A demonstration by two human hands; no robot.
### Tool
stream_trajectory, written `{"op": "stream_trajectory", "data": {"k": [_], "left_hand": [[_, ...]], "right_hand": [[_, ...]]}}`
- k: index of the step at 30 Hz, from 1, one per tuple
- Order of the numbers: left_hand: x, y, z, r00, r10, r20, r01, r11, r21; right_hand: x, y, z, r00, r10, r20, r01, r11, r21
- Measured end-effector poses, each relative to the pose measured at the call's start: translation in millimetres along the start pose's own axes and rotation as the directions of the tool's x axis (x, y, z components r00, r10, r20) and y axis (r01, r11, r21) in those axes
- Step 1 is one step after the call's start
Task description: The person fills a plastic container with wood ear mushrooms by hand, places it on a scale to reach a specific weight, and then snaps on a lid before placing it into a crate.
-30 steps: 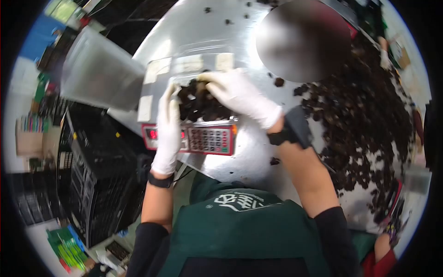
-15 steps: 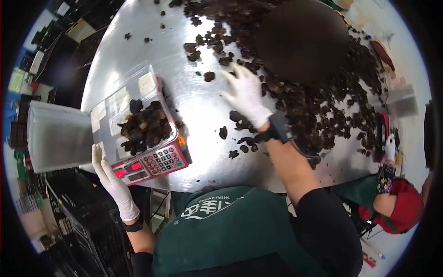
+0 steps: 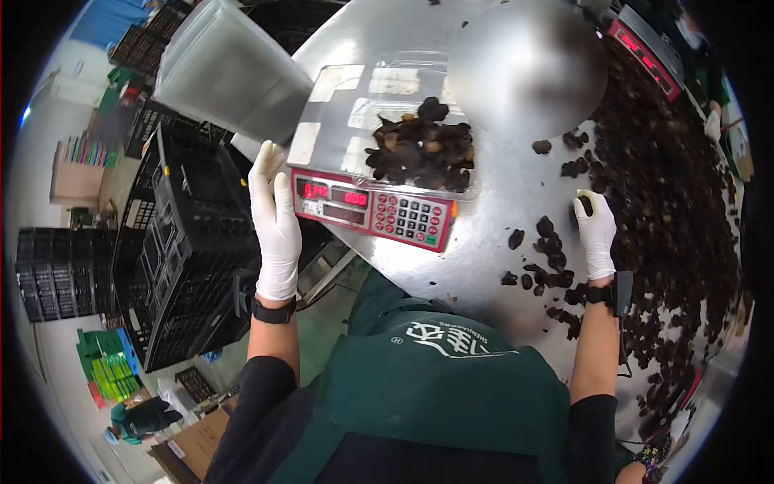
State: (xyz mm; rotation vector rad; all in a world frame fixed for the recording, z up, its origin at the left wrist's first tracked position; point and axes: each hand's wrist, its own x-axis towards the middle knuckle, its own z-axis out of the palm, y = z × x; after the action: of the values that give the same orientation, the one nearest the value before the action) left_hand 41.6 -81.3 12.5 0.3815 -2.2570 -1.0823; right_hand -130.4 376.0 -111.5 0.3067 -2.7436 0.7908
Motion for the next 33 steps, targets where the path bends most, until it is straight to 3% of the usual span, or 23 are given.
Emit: {"op": "stream_trajectory", "data": {"k": [3,9,11,13,16,19,24,27,28,29,31,33], "left_hand": [[-1.8,-6.0,-7.7,1.0,0.009,-0.01,-0.008,0.999,0.048],[0.1,3.1,-0.1,1.0,0.017,-0.006,-0.017,1.0,-0.014],[-0.5,5.0,4.6,0.999,0.039,0.016,-0.039,0.999,0.001],[-2.9,7.8,7.9,0.998,0.052,0.026,-0.052,0.999,0.007],[-7.8,8.7,6.9,0.998,0.044,0.051,-0.045,0.999,0.01],[-11.2,0.7,2.2,0.997,0.025,0.067,-0.026,1.0,0.011],[-15.3,-7.1,-1.1,0.998,-0.005,0.067,0.005,1.0,-0.003],[-11.4,-1.4,-2.0,0.997,-0.021,0.076,0.025,0.999,-0.041],[-8.7,-0.8,-3.0,0.998,0.004,0.061,-0.002,1.0,-0.024],[-5.1,-1.0,-4.1,0.999,0.026,0.045,-0.026,1.0,-0.005],[1.4,2.5,-8.3,0.999,0.036,0.022,-0.036,0.999,0.016],[10.2,4.9,-12.4,0.998,0.068,0.001,-0.068,0.997,0.032]], "right_hand": [[17.6,-20.2,-0.7,0.997,-0.072,0.021,0.07,0.993,0.094],[64.0,-198.3,-18.0,0.941,-0.322,-0.107,0.334,0.829,0.448],[71.8,-232.0,2.3,0.857,-0.494,-0.146,0.506,0.759,0.41],[71.3,-255.1,24.8,0.767,-0.638,-0.067,0.626,0.72,0.299],[66.1,-270.7,48.5,0.67,-0.704,0.236,0.699,0.705,0.12],[69.6,-267.2,50.7,0.685,-0.705,0.183,0.686,0.709,0.163],[85.3,-262.2,30.3,0.767,-0.636,0.079,0.558,0.723,0.406],[90.8,-257.2,12.5,0.877,-0.423,0.229,0.238,0.795,0.558],[91.9,-250.3,13.6,0.926,-0.367,0.094,0.218,0.719,0.66],[94.5,-241.9,6.9,0.943,-0.301,0.14,0.113,0.688,0.717],[97.3,-215.7,6.9,0.974,-0.207,0.094,0.067,0.658,0.75],[89.0,-198.5,-7.3,0.983,-0.107,0.147,-0.028,0.713,0.7]]}}
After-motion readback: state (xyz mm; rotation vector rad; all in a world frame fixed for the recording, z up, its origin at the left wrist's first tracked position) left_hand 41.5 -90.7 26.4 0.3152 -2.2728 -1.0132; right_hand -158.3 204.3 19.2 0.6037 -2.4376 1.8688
